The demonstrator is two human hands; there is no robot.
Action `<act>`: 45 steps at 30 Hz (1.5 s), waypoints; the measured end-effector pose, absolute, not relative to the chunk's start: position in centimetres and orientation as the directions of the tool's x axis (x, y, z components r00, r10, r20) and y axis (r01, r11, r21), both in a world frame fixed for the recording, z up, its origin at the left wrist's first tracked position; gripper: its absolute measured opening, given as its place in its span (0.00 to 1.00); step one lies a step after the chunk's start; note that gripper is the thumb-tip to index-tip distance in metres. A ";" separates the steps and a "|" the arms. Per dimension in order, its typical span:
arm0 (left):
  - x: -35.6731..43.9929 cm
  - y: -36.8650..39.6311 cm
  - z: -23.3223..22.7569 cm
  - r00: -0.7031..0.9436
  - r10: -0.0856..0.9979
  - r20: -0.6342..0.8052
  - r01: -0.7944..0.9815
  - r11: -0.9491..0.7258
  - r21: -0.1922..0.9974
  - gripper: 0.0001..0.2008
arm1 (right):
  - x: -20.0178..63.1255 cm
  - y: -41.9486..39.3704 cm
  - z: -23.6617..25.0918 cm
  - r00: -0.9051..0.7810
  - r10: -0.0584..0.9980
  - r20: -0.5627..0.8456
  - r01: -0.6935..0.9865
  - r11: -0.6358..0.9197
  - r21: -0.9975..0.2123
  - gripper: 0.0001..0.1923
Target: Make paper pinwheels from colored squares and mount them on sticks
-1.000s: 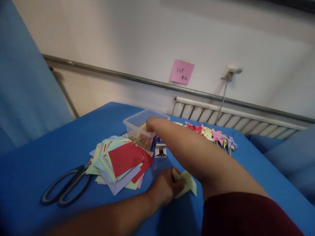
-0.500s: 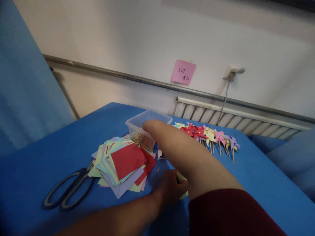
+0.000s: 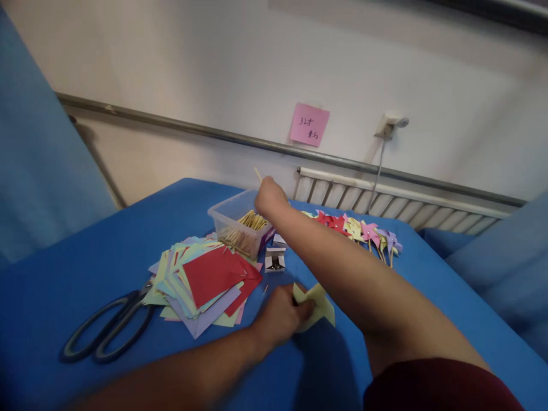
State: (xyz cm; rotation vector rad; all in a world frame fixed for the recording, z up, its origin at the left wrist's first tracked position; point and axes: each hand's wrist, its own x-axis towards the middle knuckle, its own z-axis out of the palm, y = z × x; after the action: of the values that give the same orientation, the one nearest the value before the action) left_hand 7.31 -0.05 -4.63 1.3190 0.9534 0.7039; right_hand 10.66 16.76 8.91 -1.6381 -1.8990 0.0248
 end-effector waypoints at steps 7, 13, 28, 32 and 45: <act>6.9 0.9 -3.0 0.353 0.930 -0.104 -0.036 0.124 0.992 0.10 | 16.0 1.2 5.9 0.164 0.897 0.410 0.324 0.343 -0.882 0.14; 6.8 1.6 -2.3 0.180 0.982 -0.055 0.054 0.046 0.998 0.11 | 17.1 -5.2 -1.7 0.165 0.986 0.028 -0.150 0.053 -0.987 0.17; 7.0 2.0 -2.7 0.289 0.943 -0.167 -0.172 0.222 0.960 0.12 | 18.6 -4.0 -4.5 0.016 0.990 -0.144 -0.394 -0.126 -0.910 0.17; 7.0 1.9 -2.6 0.295 0.937 -0.189 -0.160 0.243 0.957 0.13 | 18.7 -4.0 -4.3 0.030 0.985 -0.170 -0.428 -0.141 -0.893 0.18; 6.9 2.0 -3.2 0.326 0.934 -0.149 -0.157 0.209 0.965 0.12 | 18.7 -4.2 -3.8 0.031 0.983 -0.181 -0.405 -0.153 -0.901 0.18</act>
State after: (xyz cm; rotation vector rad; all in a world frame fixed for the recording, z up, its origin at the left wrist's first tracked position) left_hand 6.91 1.97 -3.21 1.0749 0.9244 0.9322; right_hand 18.68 -4.19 -3.76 -1.0457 -0.7651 1.4488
